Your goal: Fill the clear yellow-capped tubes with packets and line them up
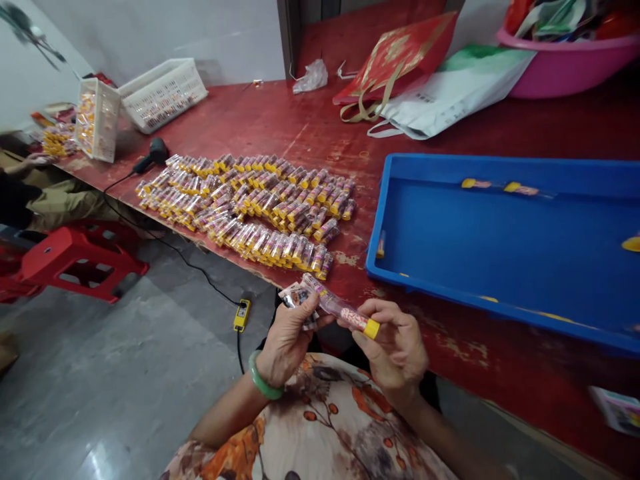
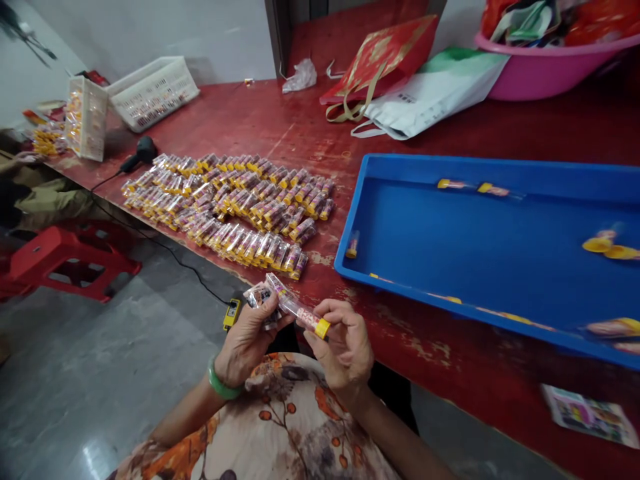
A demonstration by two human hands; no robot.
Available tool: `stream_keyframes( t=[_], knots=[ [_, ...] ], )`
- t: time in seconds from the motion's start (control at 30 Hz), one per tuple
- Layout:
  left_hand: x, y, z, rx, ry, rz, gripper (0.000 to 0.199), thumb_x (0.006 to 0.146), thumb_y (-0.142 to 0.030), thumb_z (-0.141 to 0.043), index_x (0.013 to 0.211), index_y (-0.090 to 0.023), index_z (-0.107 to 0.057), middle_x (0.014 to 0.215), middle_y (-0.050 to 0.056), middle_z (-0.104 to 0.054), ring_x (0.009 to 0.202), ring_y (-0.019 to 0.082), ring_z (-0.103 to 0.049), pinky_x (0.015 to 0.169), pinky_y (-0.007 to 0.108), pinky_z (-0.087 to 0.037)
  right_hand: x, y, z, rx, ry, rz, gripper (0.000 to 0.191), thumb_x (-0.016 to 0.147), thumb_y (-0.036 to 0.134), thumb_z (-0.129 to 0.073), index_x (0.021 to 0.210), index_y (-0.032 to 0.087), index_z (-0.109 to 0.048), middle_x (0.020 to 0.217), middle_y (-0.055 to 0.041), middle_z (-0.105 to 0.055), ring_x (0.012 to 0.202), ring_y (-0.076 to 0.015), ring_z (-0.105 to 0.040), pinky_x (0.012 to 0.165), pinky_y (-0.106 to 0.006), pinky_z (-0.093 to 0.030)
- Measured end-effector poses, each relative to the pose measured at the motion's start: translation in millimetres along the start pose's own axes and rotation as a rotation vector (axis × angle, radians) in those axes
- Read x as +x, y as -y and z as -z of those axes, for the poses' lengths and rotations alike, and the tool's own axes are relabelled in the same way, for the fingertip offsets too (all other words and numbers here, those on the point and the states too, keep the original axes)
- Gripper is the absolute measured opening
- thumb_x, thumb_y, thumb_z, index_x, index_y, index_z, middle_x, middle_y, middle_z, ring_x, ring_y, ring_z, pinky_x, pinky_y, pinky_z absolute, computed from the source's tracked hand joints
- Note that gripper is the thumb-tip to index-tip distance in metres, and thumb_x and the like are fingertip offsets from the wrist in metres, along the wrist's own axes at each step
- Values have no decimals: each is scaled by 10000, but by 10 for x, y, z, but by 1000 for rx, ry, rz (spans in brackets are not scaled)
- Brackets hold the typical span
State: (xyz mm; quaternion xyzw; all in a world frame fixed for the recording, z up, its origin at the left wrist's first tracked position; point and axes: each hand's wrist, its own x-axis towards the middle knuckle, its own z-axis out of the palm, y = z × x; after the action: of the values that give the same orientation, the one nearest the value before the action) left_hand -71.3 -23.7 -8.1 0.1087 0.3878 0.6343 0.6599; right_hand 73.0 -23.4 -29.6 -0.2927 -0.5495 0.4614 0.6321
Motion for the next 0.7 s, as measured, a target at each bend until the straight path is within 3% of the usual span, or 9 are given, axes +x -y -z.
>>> stream_keyframes(
  t=[0.2,0.33,0.5,0.7],
  knots=[
    [-13,4,-4,32,9,-23,325,684,-265,-822,930,-142,-649,818,19,-680,656,119,-647,631,241,-586,-22,-178,42,-257,49,192,362,764,84,-674,1045,231,-499,1034,-73,-565,951,-204,-581,741,-353,-548],
    [-33,-12,-11,43,24,-57,318,675,-241,-826,930,-147,-659,840,16,-685,717,131,-650,663,245,-576,11,-227,74,-449,126,305,375,756,119,-721,1040,242,-510,1032,-61,-604,917,-200,-627,773,-362,-547],
    [-49,-31,7,27,62,-68,317,674,-219,-826,942,-150,-669,880,25,-694,759,136,-649,698,258,-562,147,-97,112,-390,351,220,246,836,230,-662,1068,231,-582,1110,-85,-612,1013,-227,-625,844,-378,-538],
    [-89,21,-5,72,135,32,278,637,-213,-849,852,-128,-694,803,24,-694,687,118,-627,660,228,-516,206,-77,115,-467,210,295,281,802,268,-718,1047,234,-584,1051,-62,-619,954,-208,-620,815,-343,-511]
  ],
)
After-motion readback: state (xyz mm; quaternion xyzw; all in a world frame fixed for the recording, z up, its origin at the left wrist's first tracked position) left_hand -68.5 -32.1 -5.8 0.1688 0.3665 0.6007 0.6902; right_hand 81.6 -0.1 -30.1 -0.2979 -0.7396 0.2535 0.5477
